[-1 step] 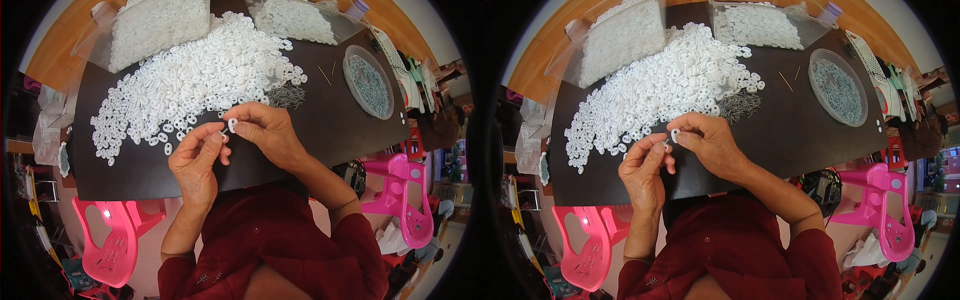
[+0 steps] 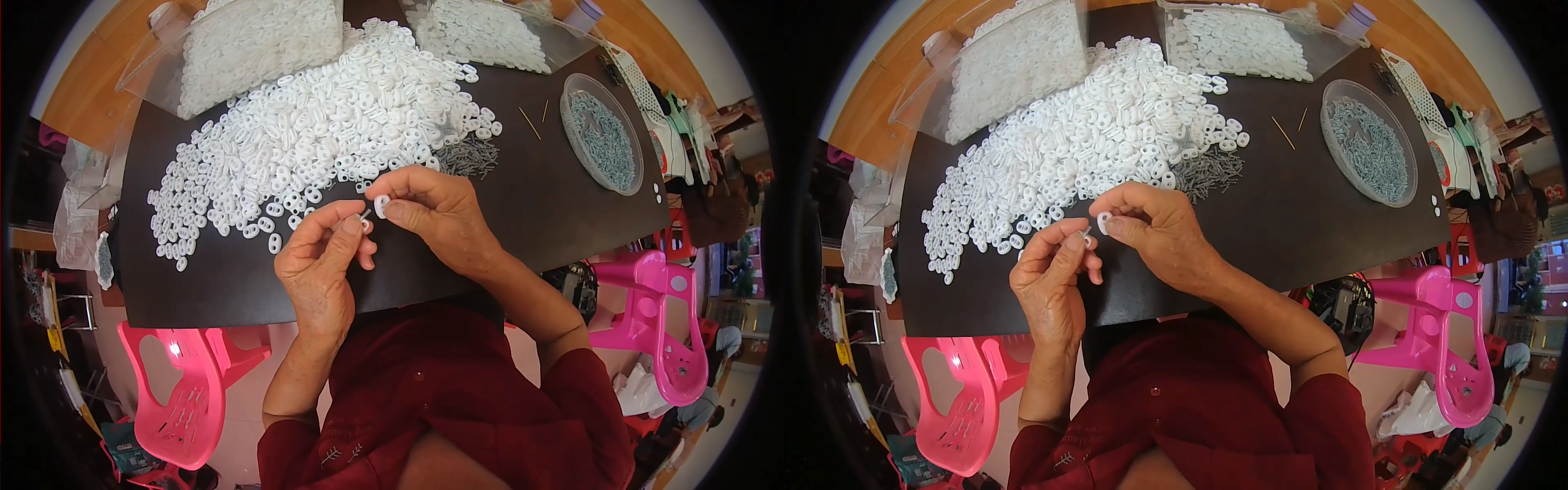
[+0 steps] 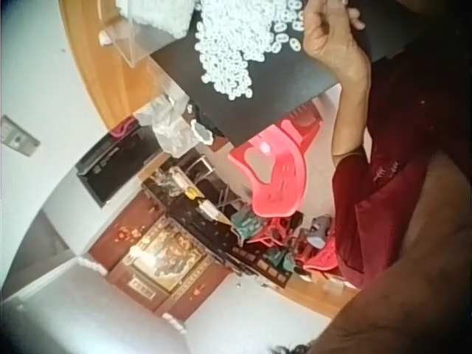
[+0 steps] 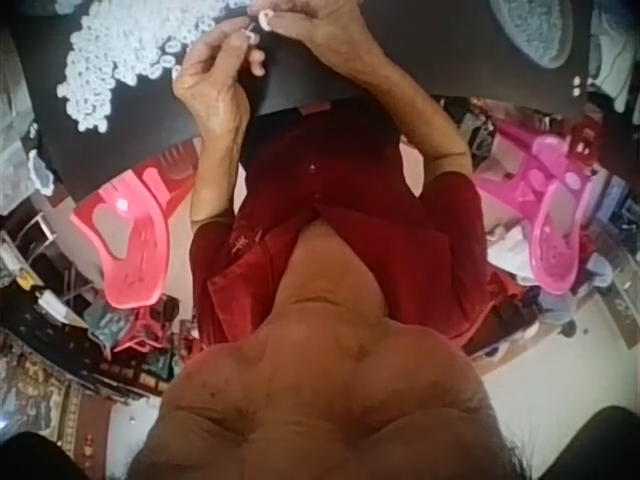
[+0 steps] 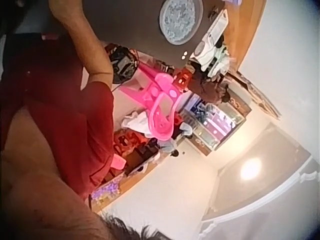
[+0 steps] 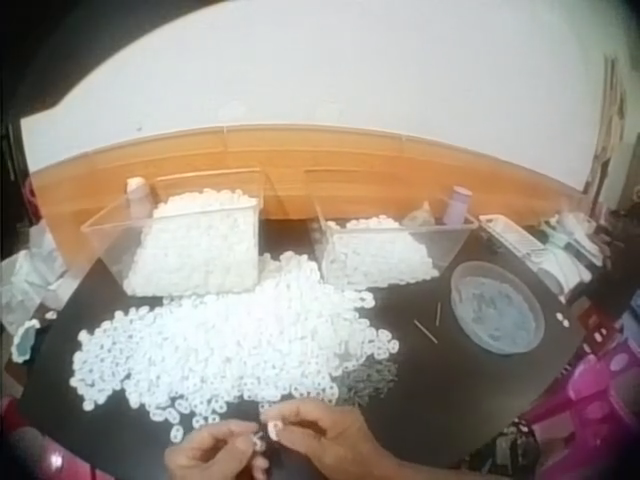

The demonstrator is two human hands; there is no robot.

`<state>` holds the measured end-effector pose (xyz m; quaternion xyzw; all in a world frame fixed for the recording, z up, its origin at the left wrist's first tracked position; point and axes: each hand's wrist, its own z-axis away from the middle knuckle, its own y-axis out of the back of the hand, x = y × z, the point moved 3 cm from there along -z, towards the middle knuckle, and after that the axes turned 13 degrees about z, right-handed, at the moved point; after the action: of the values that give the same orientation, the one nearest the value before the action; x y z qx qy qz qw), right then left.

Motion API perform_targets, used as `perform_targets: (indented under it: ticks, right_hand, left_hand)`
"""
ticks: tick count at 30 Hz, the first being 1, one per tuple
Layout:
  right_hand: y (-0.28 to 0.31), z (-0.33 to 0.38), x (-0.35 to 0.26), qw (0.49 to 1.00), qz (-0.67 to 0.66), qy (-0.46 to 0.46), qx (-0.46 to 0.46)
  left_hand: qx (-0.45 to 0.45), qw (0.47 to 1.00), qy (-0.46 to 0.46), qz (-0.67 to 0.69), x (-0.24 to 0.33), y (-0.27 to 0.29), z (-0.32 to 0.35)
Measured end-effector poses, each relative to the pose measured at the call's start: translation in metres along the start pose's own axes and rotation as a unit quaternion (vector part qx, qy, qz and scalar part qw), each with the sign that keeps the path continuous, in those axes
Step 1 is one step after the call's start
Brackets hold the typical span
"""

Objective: Assembling small white plastic components by manually inserting metal rings into them.

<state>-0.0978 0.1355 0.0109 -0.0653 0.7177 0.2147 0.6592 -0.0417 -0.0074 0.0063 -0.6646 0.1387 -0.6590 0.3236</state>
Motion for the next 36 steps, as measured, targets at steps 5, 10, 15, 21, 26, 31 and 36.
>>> perform_targets:
  ticks: [5,10,15,21,26,31,36]
  right_hand:
    - [0.006,-0.002,-0.003,1.0,0.014,0.011,-0.015]
    - [0.005,-0.003,0.002,0.998,-0.05,-0.019,-0.027]
    - [0.005,-0.004,0.0,0.999,-0.024,-0.013,-0.025]
    - [0.003,-0.003,-0.002,1.0,0.009,0.007,-0.019]
    - [0.0,-0.002,-0.003,1.0,0.008,-0.002,-0.027]
    - [-0.004,0.002,-0.007,0.999,0.031,0.027,-0.011]
    - [-0.007,0.004,-0.006,1.0,-0.006,0.003,-0.003]
  left_hand:
    - [-0.011,1.0,-0.001,-0.007,0.0,0.002,-0.001]
    - [-0.006,0.997,-0.012,-0.073,0.001,0.002,0.0]
    - [0.004,0.993,-0.043,-0.106,0.004,0.001,0.003]
    - [0.0,0.99,-0.063,-0.129,0.003,0.002,0.005]
    - [-0.002,0.989,-0.061,-0.137,0.003,0.003,0.007]
    - [-0.011,0.985,-0.071,-0.155,0.003,0.003,0.009]
    - [-0.022,0.992,-0.059,-0.113,-0.002,0.003,0.009]
